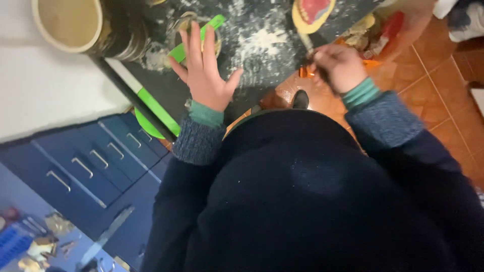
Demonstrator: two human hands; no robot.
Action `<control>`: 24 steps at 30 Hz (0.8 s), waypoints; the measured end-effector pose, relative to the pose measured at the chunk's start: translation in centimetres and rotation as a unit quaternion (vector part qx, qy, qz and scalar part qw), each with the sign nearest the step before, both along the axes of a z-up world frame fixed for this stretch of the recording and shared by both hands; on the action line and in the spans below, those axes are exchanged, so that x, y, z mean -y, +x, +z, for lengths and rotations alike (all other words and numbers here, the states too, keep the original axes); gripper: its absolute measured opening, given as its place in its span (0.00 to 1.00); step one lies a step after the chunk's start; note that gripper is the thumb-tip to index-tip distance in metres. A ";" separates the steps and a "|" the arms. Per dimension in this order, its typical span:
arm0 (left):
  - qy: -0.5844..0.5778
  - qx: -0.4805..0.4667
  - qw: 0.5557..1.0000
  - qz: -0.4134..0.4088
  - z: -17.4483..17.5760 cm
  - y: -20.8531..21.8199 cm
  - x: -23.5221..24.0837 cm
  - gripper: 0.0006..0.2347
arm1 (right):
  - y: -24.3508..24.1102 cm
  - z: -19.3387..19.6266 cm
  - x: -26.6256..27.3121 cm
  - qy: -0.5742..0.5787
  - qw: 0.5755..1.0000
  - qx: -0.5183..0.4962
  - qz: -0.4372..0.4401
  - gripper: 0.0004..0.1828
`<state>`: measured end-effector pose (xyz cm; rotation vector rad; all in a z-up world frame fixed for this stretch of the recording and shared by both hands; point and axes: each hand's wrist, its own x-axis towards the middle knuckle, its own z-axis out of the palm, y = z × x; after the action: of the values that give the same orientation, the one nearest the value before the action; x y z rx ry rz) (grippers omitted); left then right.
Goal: Waxing and refining a denture base on a dental model and mixing dental materials.
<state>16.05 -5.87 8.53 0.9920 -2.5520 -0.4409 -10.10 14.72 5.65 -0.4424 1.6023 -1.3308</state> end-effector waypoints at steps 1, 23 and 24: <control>-0.001 -0.004 1.000 -0.020 0.1 -0.3 -0.5 0.44 | 0.4 -1.1 -0.1 0.016 1.000 0.020 0.014 0.11; 0.002 0.023 0.998 -0.056 2.8 -2.2 -3.1 0.38 | -2.1 -4.0 -3.3 0.014 0.996 0.059 -0.063 0.11; 0.002 0.024 0.998 -0.050 2.2 -1.7 -2.7 0.38 | -2.6 -3.6 -3.6 0.014 0.996 0.060 -0.057 0.11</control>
<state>14.34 -3.13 10.72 0.8878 -2.6537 -0.4545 -12.66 18.33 2.03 -0.2530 1.5637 -1.3921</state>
